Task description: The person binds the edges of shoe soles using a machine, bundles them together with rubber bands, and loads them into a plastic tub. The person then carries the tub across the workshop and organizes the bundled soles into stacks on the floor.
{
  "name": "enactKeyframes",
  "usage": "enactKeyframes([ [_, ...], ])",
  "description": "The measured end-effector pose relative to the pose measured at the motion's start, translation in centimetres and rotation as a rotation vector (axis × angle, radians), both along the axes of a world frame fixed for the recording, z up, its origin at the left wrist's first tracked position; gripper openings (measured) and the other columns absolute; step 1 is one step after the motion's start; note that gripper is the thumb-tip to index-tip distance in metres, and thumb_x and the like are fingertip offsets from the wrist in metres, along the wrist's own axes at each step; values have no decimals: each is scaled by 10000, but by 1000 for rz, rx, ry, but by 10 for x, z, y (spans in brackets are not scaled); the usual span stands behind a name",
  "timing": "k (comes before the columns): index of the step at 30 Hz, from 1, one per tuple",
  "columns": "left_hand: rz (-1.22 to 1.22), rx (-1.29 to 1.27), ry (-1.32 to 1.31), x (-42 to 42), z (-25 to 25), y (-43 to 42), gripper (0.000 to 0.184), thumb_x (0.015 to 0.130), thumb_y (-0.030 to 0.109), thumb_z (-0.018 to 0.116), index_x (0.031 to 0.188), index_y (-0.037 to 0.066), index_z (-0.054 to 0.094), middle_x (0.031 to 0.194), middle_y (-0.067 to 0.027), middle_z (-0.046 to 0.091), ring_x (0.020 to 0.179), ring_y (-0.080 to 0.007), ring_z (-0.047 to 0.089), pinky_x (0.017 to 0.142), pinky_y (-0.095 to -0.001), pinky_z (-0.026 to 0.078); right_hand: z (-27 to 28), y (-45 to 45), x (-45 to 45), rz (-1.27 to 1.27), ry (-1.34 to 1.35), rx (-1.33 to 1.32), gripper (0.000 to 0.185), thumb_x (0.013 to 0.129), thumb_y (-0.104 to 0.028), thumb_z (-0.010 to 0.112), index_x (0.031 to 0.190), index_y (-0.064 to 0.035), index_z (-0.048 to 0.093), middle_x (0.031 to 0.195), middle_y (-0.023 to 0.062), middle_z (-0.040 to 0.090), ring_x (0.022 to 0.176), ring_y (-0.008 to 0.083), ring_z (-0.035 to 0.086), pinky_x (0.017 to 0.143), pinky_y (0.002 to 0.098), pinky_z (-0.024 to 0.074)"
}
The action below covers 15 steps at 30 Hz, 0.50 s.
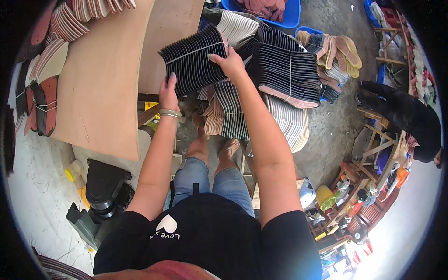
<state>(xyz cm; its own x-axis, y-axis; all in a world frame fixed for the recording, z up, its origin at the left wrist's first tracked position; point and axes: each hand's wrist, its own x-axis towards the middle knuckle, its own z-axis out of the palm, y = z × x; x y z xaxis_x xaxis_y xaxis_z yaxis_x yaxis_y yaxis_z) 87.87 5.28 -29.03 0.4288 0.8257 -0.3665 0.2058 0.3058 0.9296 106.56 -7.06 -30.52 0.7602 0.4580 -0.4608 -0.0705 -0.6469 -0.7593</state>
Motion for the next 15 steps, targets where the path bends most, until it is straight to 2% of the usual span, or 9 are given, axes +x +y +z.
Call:
enactKeyframes([
  [3,106,106,54,8,9,14,398,858,300,596,1087,-25,593,1033,-73,617,938,-146,553,868,-277,408,-4,17,-5,-82,104,220,810,665,-417,725,1223,91,429,1100,230,581,1002,295,585,859,316,437],
  [4,105,107,55,7,0,21,398,858,300,596,1087,-25,593,1033,-73,617,938,-146,553,868,-277,408,-7,21,-8,-82,105,221,810,665,-417,725,1223,91,429,1100,230,581,1002,295,585,859,316,437],
  [6,153,312,163,3,-20,35,384,863,288,591,1079,-30,595,1019,-73,619,929,-148,554,863,-275,409,-16,27,-14,-159,129,311,785,668,-407,726,1206,89,444,1093,211,592,993,275,589,852,314,440],
  [7,150,300,133,0,-28,35,387,863,288,591,1081,-32,593,1013,-73,621,923,-148,553,861,-276,409,-21,29,-15,-150,172,322,804,666,-401,730,1225,91,428,1115,203,586,1002,262,586,857,307,437],
  [11,139,202,77,-16,-43,15,396,877,284,567,1120,-29,556,1049,-69,594,943,-148,520,877,-280,388,-26,28,-13,-89,292,297,796,662,-404,732,1219,86,443,1113,203,586,1000,265,583,865,307,433],
  [14,203,111,116,-23,-42,-7,407,890,278,546,1160,-24,518,1090,-70,568,976,-145,499,890,-271,374,-28,34,-5,140,133,93,695,649,-430,733,1109,51,533,1036,195,613,964,286,589,847,334,436],
  [15,152,75,101,-27,-43,-8,487,893,279,535,1241,-47,439,1245,-156,506,1138,-259,477,982,-341,343,-28,35,-4,160,143,104,710,643,-439,735,1117,48,530,1040,196,612,961,288,590,844,338,436],
])
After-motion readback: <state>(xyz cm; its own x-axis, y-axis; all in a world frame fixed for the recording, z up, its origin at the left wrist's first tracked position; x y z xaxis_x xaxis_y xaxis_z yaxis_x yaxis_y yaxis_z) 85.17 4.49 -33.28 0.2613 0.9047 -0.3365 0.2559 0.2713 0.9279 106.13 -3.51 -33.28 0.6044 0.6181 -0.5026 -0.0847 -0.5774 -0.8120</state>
